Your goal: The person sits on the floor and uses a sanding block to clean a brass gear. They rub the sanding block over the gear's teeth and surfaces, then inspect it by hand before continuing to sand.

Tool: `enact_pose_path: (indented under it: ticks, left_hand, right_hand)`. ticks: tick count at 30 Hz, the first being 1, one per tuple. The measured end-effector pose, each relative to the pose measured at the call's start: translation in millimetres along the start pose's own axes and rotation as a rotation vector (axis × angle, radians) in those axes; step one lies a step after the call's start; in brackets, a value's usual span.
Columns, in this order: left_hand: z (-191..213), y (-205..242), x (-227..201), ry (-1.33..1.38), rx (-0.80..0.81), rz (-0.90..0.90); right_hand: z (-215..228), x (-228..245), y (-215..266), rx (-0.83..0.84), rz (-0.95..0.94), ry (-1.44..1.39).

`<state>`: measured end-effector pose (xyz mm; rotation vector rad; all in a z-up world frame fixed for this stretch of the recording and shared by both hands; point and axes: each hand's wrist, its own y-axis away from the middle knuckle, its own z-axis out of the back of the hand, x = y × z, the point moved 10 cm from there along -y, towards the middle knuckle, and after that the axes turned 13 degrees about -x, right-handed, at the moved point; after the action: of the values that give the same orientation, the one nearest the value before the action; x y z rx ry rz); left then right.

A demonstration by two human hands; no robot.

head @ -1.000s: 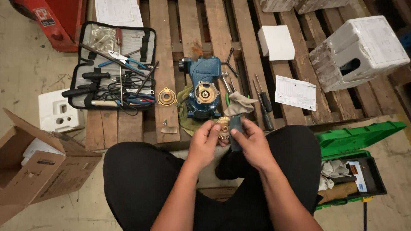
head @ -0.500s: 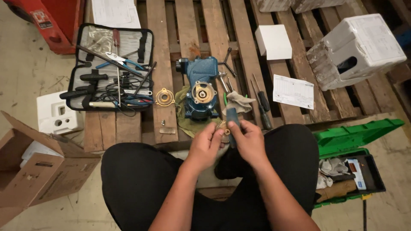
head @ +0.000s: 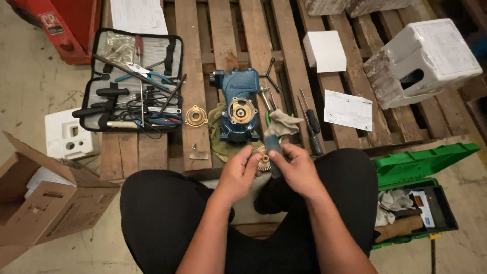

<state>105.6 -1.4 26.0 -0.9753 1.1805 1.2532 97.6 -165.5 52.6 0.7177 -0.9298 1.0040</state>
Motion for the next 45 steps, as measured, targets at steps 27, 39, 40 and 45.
enact_pose_path:
  ticks: [27,39,40,45]
  left_hand:
    - [-8,-5,15,0.269,-0.069,0.055]
    - [-5,-5,6,0.426,-0.131,0.066]
    - [-9,-5,7,0.427,-0.133,0.067]
    - [-20,-8,47,0.36,-0.102,0.047]
  right_hand:
    - [8,-28,-6,-0.182,-0.251,-0.375]
    - [-9,-74,-10,-0.178,-0.202,-0.627]
    - [-10,-58,-4,-0.176,-0.202,-0.625]
    - [-6,-36,4,-0.228,-0.163,-0.453]
